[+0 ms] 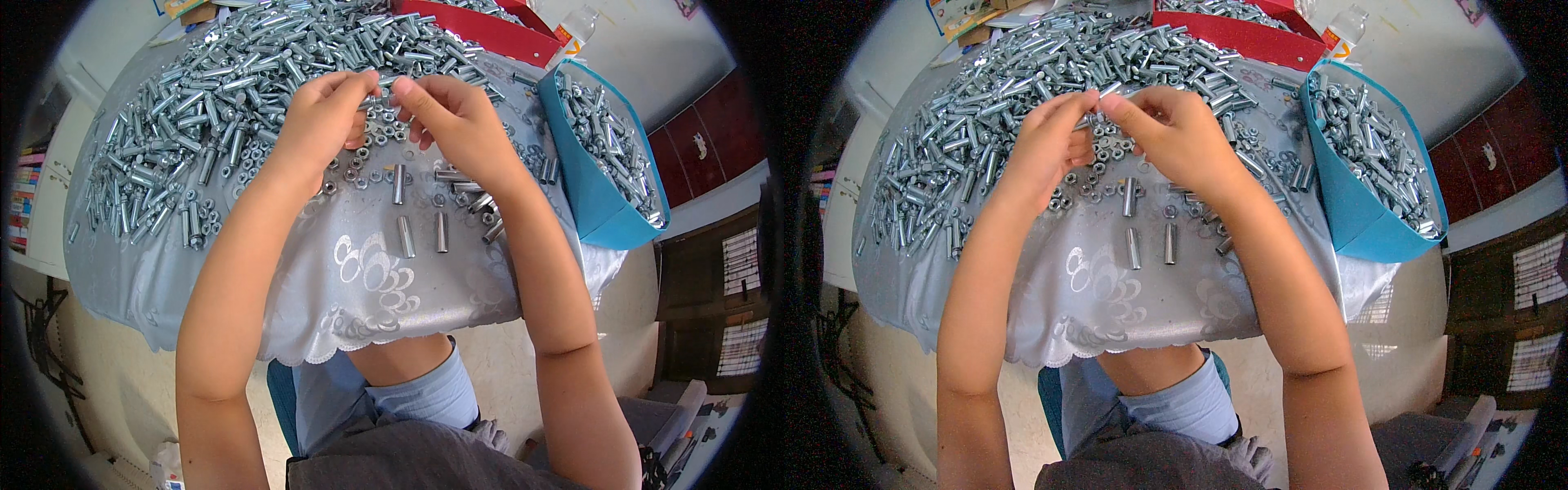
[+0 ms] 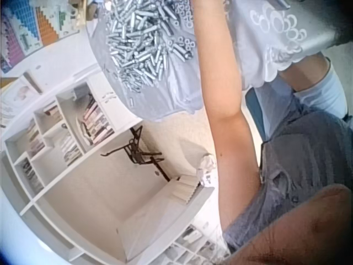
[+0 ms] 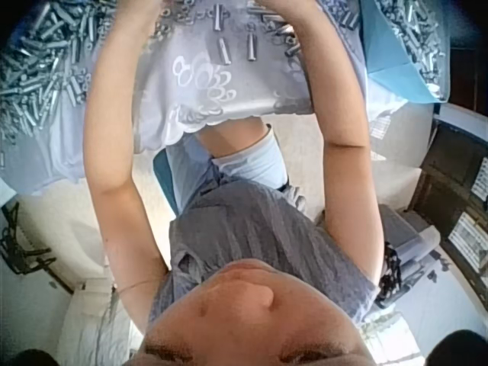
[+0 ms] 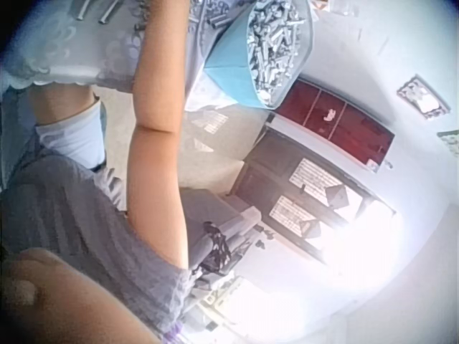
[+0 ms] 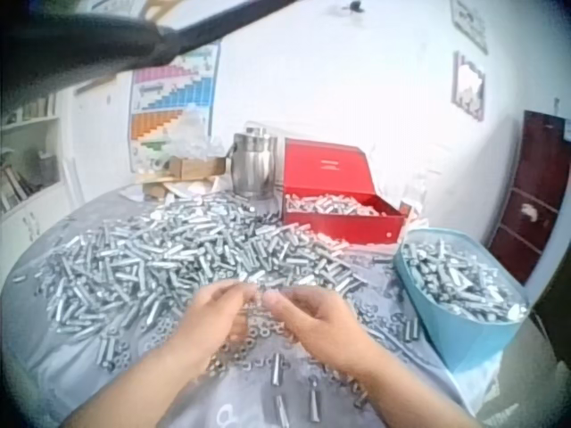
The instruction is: The person sits at a table covered with a white cloth and assembles metal fasteners by hand. They pick up cylindrical metal pins and small washers, sliding the washers onto the pins one by one. The person places the assembled units on the table surface in front of them.
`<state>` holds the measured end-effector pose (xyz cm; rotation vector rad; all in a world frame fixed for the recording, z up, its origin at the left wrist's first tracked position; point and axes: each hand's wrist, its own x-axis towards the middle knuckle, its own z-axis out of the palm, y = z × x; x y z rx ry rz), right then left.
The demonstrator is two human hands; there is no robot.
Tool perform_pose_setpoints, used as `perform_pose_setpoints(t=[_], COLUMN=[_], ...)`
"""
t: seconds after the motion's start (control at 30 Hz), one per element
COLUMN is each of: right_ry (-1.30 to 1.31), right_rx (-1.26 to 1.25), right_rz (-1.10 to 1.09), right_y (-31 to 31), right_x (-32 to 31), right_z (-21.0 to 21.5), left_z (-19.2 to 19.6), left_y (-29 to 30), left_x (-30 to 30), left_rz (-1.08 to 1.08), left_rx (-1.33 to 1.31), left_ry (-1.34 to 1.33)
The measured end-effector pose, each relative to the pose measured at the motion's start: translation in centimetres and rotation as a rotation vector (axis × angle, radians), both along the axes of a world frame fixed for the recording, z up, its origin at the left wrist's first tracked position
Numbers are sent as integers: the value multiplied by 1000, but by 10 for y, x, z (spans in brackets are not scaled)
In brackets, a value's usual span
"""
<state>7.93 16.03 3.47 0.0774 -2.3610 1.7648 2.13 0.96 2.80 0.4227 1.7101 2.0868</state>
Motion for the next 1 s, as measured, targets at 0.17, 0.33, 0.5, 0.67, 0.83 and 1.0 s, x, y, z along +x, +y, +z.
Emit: perform_pose_setpoints(t=[0.17, 0.33, 0.5, 0.67, 0.83, 1.0], right_ry=[184, 232, 79, 198, 231, 52], right_rx=[70, 170, 219, 62, 166, 248], right_rz=[9, 24, -26, 11, 65, 9], right_y=[1, 4, 6, 4, 6, 6], right_x=[2, -1, -1, 0, -1, 1], right_z=[1, -3, 0, 0, -5, 3], left_z=[0, 1, -1, 0, 0, 0], left_y=[0, 0, 0, 0, 0, 0], left_x=[1, 1, 0, 1, 2, 3], left_rz=[14, 10, -1, -3, -17, -19], left_rx=[-7, -22, -29, -15, -11, -15], left_ry=[-8, -7, -3, -11, 18, -13])
